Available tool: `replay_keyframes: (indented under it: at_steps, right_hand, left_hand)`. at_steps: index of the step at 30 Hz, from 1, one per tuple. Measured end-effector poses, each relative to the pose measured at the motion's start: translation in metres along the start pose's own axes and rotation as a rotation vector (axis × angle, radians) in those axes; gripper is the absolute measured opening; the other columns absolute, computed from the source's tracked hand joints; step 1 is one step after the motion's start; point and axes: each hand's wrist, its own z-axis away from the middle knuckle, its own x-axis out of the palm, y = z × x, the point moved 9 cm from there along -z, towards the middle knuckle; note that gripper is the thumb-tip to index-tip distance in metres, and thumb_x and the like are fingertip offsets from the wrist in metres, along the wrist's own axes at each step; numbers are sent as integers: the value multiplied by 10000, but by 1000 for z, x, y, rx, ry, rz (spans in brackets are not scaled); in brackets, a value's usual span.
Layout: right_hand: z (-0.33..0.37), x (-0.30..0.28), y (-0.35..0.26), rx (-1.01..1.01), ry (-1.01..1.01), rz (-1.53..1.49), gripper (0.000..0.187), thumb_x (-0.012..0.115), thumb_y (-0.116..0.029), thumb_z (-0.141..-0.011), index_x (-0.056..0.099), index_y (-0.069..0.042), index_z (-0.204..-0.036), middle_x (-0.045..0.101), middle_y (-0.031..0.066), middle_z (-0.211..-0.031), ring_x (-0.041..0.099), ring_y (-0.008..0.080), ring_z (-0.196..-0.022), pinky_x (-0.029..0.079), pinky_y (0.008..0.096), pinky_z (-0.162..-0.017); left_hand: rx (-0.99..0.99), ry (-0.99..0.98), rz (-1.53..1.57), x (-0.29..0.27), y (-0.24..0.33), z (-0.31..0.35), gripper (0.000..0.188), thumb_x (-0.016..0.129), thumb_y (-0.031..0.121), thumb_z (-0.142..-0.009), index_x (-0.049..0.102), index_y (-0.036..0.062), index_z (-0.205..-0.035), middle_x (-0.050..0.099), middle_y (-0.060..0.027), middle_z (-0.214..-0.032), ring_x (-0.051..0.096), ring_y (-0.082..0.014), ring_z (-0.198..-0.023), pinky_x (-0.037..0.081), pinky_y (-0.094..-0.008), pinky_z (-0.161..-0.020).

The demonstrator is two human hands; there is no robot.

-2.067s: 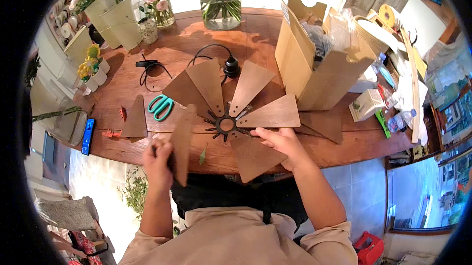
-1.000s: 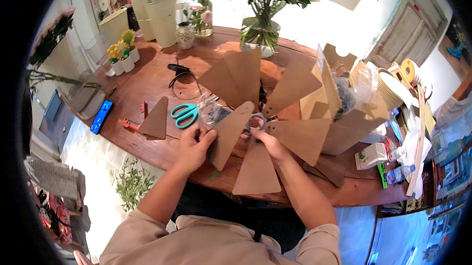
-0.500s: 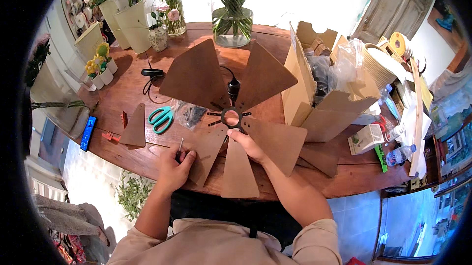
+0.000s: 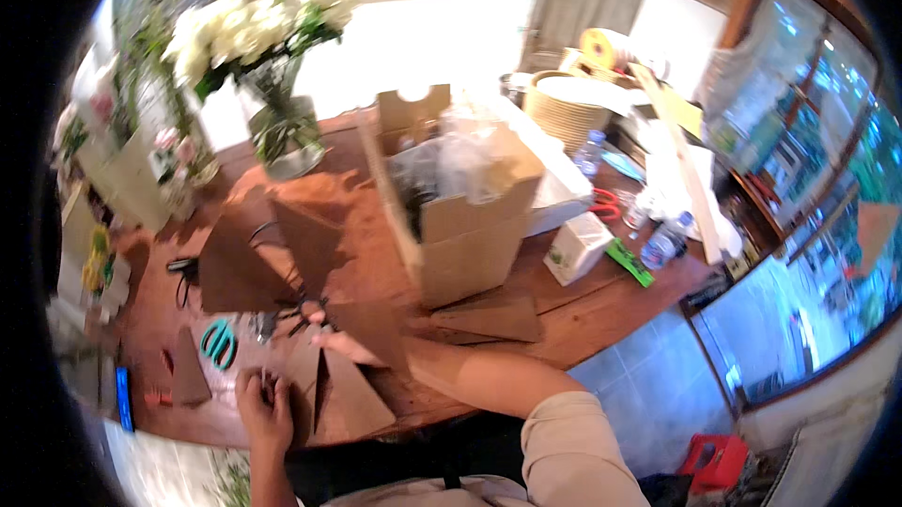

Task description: The person assembles a cardboard fan by attaching triangular blades to a central hub. They use a screwdriver to tighten screws into the hub, securing each blade one by one. The process involves aligning the blades and ensuring they are firmly attached to the central structure.

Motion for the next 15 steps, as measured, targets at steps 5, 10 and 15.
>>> replay_keyframes:
  at_steps: [5,10,15]
  right_hand:
    - [-8,2,2,-175,109,-1,415,757,-274,-879,660,-62,-1222,699,138,-1045,658,248,-994,498,360,-879]
    - [1,-12,-45,-366,183,-87,217,709,-95,-844,555,-35,-985,577,69,-848,562,169,-800,482,342,-734]
    - [-7,1,-53,-289,-21,55,199,656,-91,-903,569,-7,-1062,684,130,-1063,631,233,-992,486,365,-855]
  left_hand:
    - [86,-10,-38,3,5,-2,217,692,7,-830,488,-39,-889,518,-168,-1046,504,-325,-845,424,-384,-726]
    - [223,-147,-75,27,47,-3,446,805,-7,-669,508,-31,-1002,509,-135,-1191,484,-261,-782,414,-330,-662]
    - [235,-112,-104,33,43,-3,424,770,-34,-680,529,-45,-1029,526,-140,-1213,510,-262,-805,419,-330,-670]
